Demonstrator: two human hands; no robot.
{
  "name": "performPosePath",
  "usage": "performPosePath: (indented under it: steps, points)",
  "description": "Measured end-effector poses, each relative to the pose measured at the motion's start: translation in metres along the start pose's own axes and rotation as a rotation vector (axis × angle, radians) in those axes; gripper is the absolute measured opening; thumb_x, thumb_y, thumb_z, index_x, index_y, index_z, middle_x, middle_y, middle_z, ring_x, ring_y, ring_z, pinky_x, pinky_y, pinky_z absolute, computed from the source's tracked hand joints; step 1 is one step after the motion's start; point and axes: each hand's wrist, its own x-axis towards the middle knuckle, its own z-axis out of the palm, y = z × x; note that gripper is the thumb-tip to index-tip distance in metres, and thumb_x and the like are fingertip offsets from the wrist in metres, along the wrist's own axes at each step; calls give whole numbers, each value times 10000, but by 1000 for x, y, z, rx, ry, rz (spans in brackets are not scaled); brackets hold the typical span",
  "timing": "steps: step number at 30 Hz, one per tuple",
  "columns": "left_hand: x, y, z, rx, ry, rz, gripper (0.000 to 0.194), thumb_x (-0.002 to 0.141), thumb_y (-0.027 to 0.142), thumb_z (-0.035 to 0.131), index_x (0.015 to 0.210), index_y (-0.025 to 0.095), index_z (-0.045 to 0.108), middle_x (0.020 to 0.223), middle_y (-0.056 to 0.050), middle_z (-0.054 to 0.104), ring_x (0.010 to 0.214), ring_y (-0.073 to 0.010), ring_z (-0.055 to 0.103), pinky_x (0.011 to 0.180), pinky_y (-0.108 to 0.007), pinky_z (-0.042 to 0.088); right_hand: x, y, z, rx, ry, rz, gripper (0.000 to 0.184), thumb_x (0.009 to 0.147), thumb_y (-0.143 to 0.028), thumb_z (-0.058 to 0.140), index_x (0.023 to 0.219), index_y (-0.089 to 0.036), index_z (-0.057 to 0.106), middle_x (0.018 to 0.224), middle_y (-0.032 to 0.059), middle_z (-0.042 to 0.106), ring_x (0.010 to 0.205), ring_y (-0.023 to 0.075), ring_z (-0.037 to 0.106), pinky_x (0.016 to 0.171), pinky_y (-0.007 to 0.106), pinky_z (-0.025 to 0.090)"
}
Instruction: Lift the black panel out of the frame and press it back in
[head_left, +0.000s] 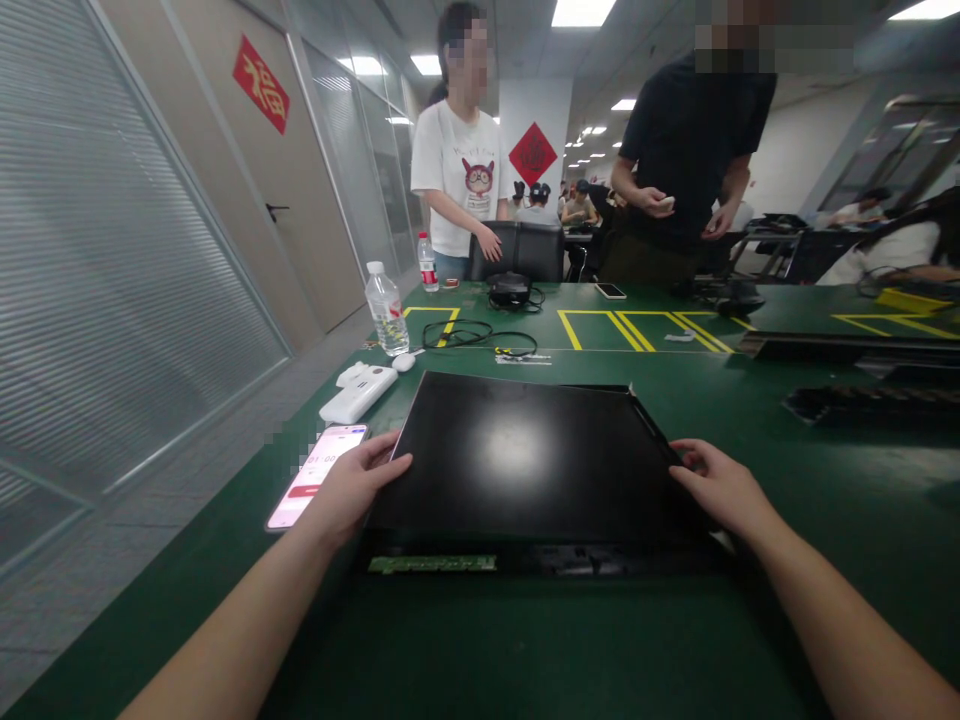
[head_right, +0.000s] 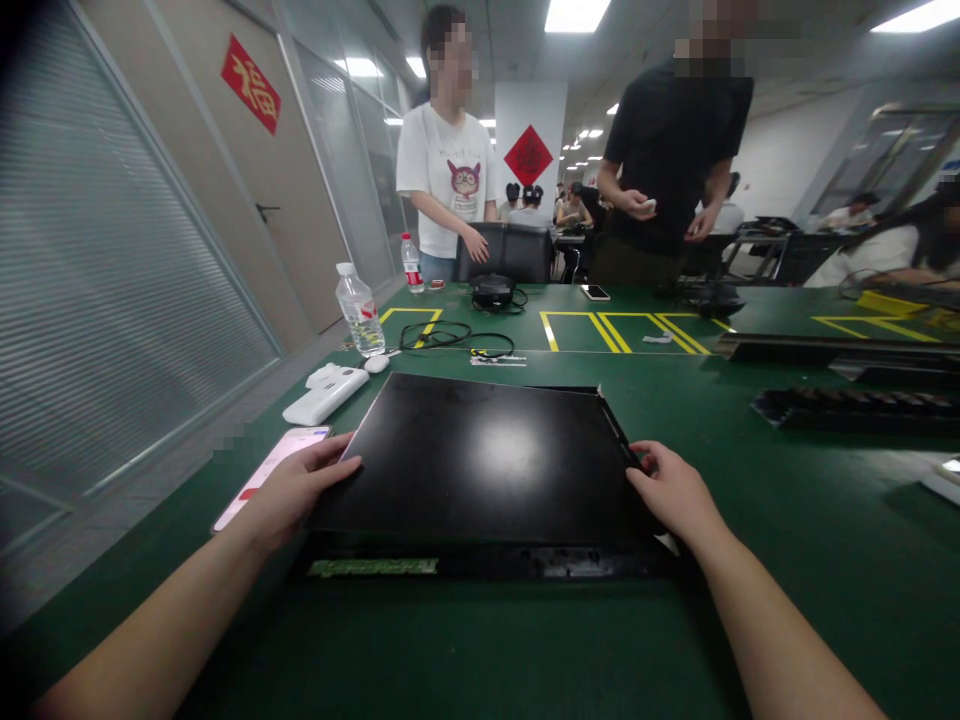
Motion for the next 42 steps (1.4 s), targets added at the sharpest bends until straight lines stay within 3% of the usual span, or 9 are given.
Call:
performPosePath:
  steps: [7, 12, 17, 22, 27, 31, 34, 39, 42]
  points:
    - [-5, 1, 0, -66, -40, 113, 717, 641, 319, 951, 1313, 181, 742, 1211, -138, 803, 1163, -352, 738, 953, -392, 620, 0, -1, -1, -7, -9, 11, 458, 738, -409, 600, 1131, -224, 745, 863, 39, 702, 707, 215, 643, 677, 345, 498]
    - [-9, 3, 4, -65, -63, 259, 759, 628, 400, 956, 1323, 188, 739, 1462, -155, 668, 1405, -399, 560, 1121, -447, 515, 4, 2, 1, 71, 4, 7, 500, 769, -450, 596, 1174, -203, 752, 995, 82, 743, 798, 243, 676, 741, 375, 527]
    - [-12, 5, 7, -27, -42, 392, 684, 631, 447, 951, 1248, 205, 779, 1578, -123, 567, 1467, -396, 489, 1195, -443, 436, 8, 8, 4, 283, 71, 98, 353, 739, -478, 678, 962, -232, 797, 1143, 123, 769, 1058, 318, 696, 910, 423, 541]
    - [-13, 8, 5, -99, 4, 331, 747, 578, 419, 976, 1273, 241, 770, 1500, -89, 648, 1387, -403, 576, 1107, -423, 531, 3, -4, -3, 600, 152, 186, 374, 639, -444, 741, 939, -221, 768, 1101, 123, 781, 1098, 349, 694, 926, 449, 555]
    - [-12, 9, -2, -122, 30, 264, 808, 594, 428, 947, 1348, 226, 735, 1384, -107, 728, 1258, -415, 672, 998, -425, 601, -14, -27, -29, 919, -91, 247, 479, 807, -476, 588, 1195, -232, 726, 1030, 109, 791, 1030, 345, 740, 858, 442, 592]
    - [-8, 6, -6, -96, 30, 258, 750, 626, 402, 911, 1329, 197, 746, 1310, -109, 766, 1214, -395, 698, 1016, -414, 580, -18, -13, -41, 832, -238, 400, 479, 802, -556, 575, 999, -182, 801, 881, 175, 775, 990, 411, 744, 844, 513, 601]
    - [-2, 4, -6, -68, 22, 257, 640, 666, 436, 865, 1241, 166, 787, 1219, -115, 799, 1207, -406, 696, 1013, -424, 572, -16, 0, -44, 770, -65, 381, 276, 704, -475, 688, 797, -232, 779, 728, 145, 742, 906, 409, 748, 807, 512, 612]
    - [10, -4, -8, 211, 47, 284, 458, 807, 583, 719, 1077, 231, 831, 1267, -110, 777, 1263, -387, 655, 1010, -421, 557, -20, -17, -51, 998, -136, 536, 237, 727, -395, 614, 553, -236, 634, 545, 140, 649, 632, 339, 719, 564, 439, 600]
    - [16, -8, -13, 386, 96, 333, 526, 842, 608, 651, 1154, 210, 797, 1307, -128, 748, 1244, -366, 660, 1083, -479, 508, -25, -28, -52, 1176, 150, 601, 34, 597, -224, 700, 590, -215, 668, 535, 49, 647, 453, 227, 617, 416, 336, 538]
